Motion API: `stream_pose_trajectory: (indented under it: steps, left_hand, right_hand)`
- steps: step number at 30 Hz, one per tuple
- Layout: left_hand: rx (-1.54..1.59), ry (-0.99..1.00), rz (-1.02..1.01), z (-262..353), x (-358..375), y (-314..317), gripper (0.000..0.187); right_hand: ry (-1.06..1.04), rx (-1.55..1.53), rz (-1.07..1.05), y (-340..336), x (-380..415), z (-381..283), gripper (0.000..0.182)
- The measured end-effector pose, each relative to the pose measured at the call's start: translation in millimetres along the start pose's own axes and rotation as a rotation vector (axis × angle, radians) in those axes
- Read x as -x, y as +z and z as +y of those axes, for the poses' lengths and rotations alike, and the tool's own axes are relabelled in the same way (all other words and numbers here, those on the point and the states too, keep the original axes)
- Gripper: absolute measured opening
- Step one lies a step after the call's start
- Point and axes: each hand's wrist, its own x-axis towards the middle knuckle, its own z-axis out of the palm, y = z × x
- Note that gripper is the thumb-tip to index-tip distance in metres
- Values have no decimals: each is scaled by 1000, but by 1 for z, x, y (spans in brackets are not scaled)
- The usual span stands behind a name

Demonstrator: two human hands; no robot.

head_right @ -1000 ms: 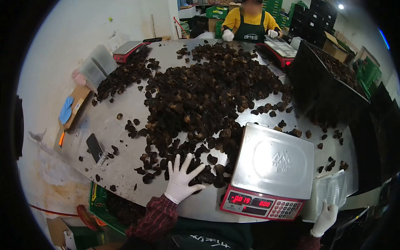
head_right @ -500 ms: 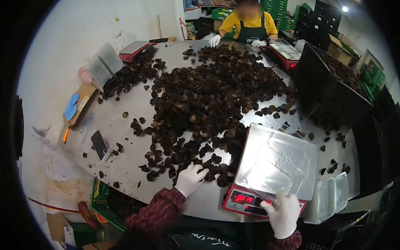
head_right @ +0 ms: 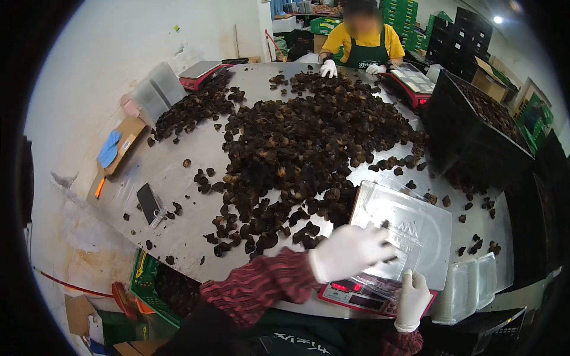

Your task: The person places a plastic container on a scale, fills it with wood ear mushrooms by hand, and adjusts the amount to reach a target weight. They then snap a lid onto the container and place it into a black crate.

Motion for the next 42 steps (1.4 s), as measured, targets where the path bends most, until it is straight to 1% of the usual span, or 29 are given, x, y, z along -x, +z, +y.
stream_pose_trajectory:
  steps: [1,3,5,6,7,8,9,11,12,13,14,16,17,19,22,24,26,27,28,29,30,31,33,35,36,37,39,41,42]
  left_hand:
    - [-10,24,-151,2,-8,15,26]
    - [-14,-32,-400,2,-8,45,49]
    - [79,-85,-562,13,-20,20,60]
    - [80,-85,-563,10,-16,15,60]
    - [131,-26,-390,8,-9,10,63]
    - [179,30,-215,6,-3,4,65]
    - [284,11,-171,-1,3,-3,64]
    - [300,-86,7,-25,31,-23,51]
    - [143,-157,-18,-40,42,-36,50]
    - [28,-369,-85,-49,57,-56,50]
    - [-193,-406,-17,-74,90,-50,53]
    - [-428,-715,-164,-100,145,-48,65]
    - [-370,-913,-344,-106,166,-46,68]
    - [-197,-975,-472,-90,187,-48,69]
    - [-253,-801,-420,-52,201,-39,69]
    - [-325,-771,-372,-30,205,-25,68]
    - [-410,-740,-293,-28,211,-11,65]
    - [-475,-698,-215,-33,211,-8,58]
    - [-462,-712,-187,-41,210,-5,50]
    - [-451,-730,-156,-50,210,0,42]
    - [-486,-671,-50,-59,206,5,32]
    - [-474,-675,-30,-64,203,7,29]
    - [-375,-662,-2,-84,209,16,26]
    - [-213,-725,67,-92,190,9,22]
    - [-116,-744,138,-95,180,7,19]
    - [-73,-761,157,-92,165,0,21]
    - [134,-687,224,-75,119,-16,22]
    - [178,-504,215,-48,70,-26,24]
    - [146,-362,160,-38,49,-27,27]
  right_hand:
    - [-25,-1,31,7,-5,14,25]
    - [-55,0,60,11,-9,18,25]
    - [-169,0,82,11,-8,9,26]
    - [-212,18,86,9,-12,17,26]
    - [-208,19,84,7,-10,13,26]
    - [-114,-35,31,4,-6,3,26]
    - [-23,-91,-20,2,-5,-3,26]
    - [10,-126,-16,2,-5,-2,27]
    - [46,-159,-11,2,-4,-1,27]
    - [52,-161,-9,3,-3,-1,27]
    - [43,-173,12,5,-3,0,28]
    - [24,-178,30,6,-4,6,29]
    - [30,-177,37,6,-3,6,29]
    - [45,-173,1,5,-3,2,30]
    - [33,-203,-6,3,0,5,32]
    - [8,-227,4,1,3,1,33]
    - [7,-244,17,1,5,2,33]
    - [0,-265,19,0,5,4,32]
    - [-55,-250,27,0,6,4,31]
    - [-108,-154,26,-1,4,9,30]
    - [-107,-172,19,-2,6,10,30]
    - [-108,-193,11,-1,7,9,30]
    - [4,-269,-28,-2,12,7,31]
    - [-17,-308,-12,0,16,3,32]
    - [17,-263,-34,-2,17,1,32]
    - [-15,-241,-32,1,16,5,30]
    - [8,-245,-27,1,14,-3,29]
    - [-12,-246,-38,1,12,-1,28]
    - [-32,-246,-53,3,8,1,27]
